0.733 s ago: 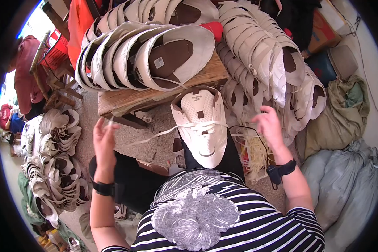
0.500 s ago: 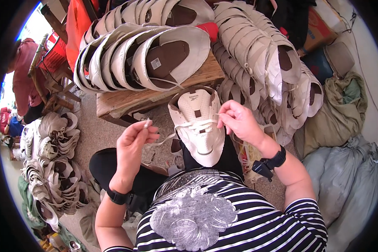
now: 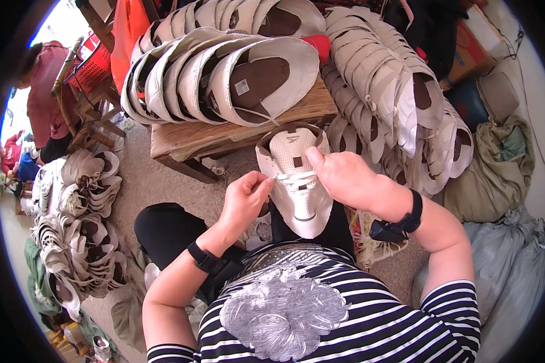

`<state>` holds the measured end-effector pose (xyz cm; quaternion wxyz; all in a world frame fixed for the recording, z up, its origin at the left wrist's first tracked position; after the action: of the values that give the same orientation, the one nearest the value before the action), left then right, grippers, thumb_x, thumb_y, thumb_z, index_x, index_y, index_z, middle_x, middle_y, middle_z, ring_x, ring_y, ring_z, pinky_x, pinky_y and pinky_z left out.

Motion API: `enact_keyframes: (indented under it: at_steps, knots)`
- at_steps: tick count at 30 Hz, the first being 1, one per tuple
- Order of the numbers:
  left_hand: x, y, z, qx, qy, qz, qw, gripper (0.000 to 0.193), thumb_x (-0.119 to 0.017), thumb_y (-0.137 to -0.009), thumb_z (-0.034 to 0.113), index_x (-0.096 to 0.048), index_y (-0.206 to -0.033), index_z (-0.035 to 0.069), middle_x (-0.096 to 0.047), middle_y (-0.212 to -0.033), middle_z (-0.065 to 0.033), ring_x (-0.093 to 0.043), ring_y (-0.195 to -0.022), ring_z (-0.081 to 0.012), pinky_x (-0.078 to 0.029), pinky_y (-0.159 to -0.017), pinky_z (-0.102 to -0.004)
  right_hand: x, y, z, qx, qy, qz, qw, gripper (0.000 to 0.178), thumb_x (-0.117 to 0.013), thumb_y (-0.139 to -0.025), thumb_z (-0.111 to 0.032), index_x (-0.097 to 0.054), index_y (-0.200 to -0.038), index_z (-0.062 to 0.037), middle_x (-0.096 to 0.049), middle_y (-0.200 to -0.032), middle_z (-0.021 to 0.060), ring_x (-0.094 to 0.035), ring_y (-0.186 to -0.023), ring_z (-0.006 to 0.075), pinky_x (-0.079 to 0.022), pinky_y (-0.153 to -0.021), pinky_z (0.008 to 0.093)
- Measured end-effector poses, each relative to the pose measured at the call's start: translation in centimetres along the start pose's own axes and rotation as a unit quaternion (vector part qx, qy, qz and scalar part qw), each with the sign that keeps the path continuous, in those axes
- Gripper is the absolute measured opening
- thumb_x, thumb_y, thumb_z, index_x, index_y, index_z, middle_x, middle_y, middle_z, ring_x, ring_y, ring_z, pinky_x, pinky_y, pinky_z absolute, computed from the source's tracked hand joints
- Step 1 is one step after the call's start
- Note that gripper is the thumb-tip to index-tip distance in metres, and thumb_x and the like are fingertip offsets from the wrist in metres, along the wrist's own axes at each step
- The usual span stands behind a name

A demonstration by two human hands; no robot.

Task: Insert laces into the eyelets of shoe uppers.

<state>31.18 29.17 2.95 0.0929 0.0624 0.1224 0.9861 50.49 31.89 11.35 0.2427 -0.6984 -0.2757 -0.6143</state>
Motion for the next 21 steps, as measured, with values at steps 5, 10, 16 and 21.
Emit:
enact_keyframes:
  at_steps: [5, 10, 16, 21]
  knots:
    - [-0.1, -0.9, 1.5, 0.014, -0.042, 0.010, 0.999, 0.018, -0.063, -0.094, 0.015, -0.064, -0.087, -0.001, -0.057, -0.070, 0.0035, -0.050, -0.065, -0.0023, -0.040, -0.057, -0.0207, 1.6, -0.5, 0.1, 0.041, 0.041, -0.061, 0.996, 0.024, -0.056, -0.083, -0.007, -0.047, -0.103, 0.0020, -0.066, -0.069, 0.0128, -0.070, -0.068, 0.0295, -0.055, -0.055, 0.0396]
    - [-0.9, -1.5, 5.5, -0.196, -0.287, 0.029, 0.937, 0.014, -0.064, -0.085, 0.014, -0.066, -0.084, 0.000, -0.063, -0.070, -0.0115, -0.064, -0.067, -0.0312, -0.051, -0.064, -0.0422, 1.8, -1.8, 0.9, 0.045, 0.102, -0.164, 0.980, 0.020, -0.057, -0.083, -0.012, -0.054, -0.100, -0.0009, -0.068, -0.083, 0.0145, -0.069, -0.079, 0.0299, -0.053, -0.064, 0.0413]
    - [1.0, -2.3, 8.1, -0.363, -0.357, -0.097, 0.855, 0.034, -0.075, -0.068, 0.004, -0.058, -0.097, 0.003, -0.056, -0.106, -0.0160, -0.060, -0.094, -0.0382, -0.052, -0.077, -0.0453, 3.0, -2.8, 1.3, 0.185, 0.047, -0.003, 0.982, 0.014, -0.060, -0.077, -0.013, -0.060, -0.090, -0.0099, -0.054, -0.101, 0.0109, -0.054, -0.096, 0.0306, -0.047, -0.076, 0.0423]
    - [1.5, -2.7, 7.5, -0.350, -0.379, -0.125, 0.847, 0.026, -0.075, -0.075, 0.020, -0.059, -0.092, 0.007, -0.057, -0.095, -0.0110, -0.060, -0.094, -0.0329, -0.048, -0.079, -0.0464, 2.4, -2.4, 3.3, 0.131, -0.057, -0.109, 0.984, 0.018, -0.067, -0.080, -0.023, -0.061, -0.092, -0.0106, -0.059, -0.096, 0.0121, -0.064, -0.085, 0.0347, -0.053, -0.069, 0.0460]
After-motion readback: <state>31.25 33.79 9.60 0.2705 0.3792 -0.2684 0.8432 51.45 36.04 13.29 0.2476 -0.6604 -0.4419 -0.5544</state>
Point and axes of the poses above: each hand's wrist, its own y-axis away from the middle knuckle, its own x-axis out of the back of the hand, z = x × y, the point moved 5 cm from there along -y, towards the middle knuckle
